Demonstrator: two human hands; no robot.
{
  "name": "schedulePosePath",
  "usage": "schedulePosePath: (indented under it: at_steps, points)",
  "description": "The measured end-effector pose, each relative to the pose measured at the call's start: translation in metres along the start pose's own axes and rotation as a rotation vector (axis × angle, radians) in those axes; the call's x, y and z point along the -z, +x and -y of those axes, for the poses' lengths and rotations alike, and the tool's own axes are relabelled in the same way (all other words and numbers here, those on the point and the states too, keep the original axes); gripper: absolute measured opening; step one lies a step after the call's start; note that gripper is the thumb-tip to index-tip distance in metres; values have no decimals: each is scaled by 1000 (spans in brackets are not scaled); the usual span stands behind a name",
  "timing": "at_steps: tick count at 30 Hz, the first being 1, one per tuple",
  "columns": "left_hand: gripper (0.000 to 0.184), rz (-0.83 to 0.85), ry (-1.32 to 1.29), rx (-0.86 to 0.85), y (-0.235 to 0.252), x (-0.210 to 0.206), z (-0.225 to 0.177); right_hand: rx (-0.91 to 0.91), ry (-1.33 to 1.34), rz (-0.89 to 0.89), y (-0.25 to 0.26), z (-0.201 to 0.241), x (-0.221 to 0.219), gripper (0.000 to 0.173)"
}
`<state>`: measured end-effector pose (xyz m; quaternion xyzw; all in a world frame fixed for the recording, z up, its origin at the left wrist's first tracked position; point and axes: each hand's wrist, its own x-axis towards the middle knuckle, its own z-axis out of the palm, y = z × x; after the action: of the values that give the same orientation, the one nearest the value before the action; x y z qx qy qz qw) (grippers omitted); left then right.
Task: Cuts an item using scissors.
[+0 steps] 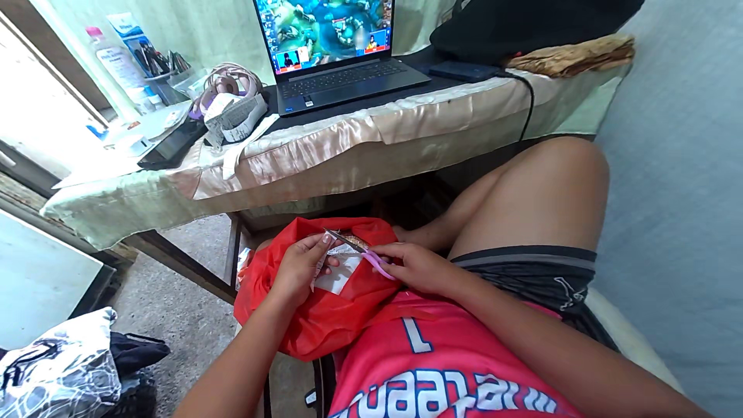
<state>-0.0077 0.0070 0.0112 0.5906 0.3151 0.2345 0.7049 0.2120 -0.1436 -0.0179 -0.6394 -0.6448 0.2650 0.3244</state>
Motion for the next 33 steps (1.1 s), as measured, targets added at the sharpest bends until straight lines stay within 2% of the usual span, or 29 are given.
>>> schedulePosePath:
  at_steps: [25,33]
  points:
    - [30,35,-33,9,0,1,-1,-24,10,-3,0,0,0,36]
    - [23,28,-42,-16,0,2,-1,-28,21,-15,0,2,2,37]
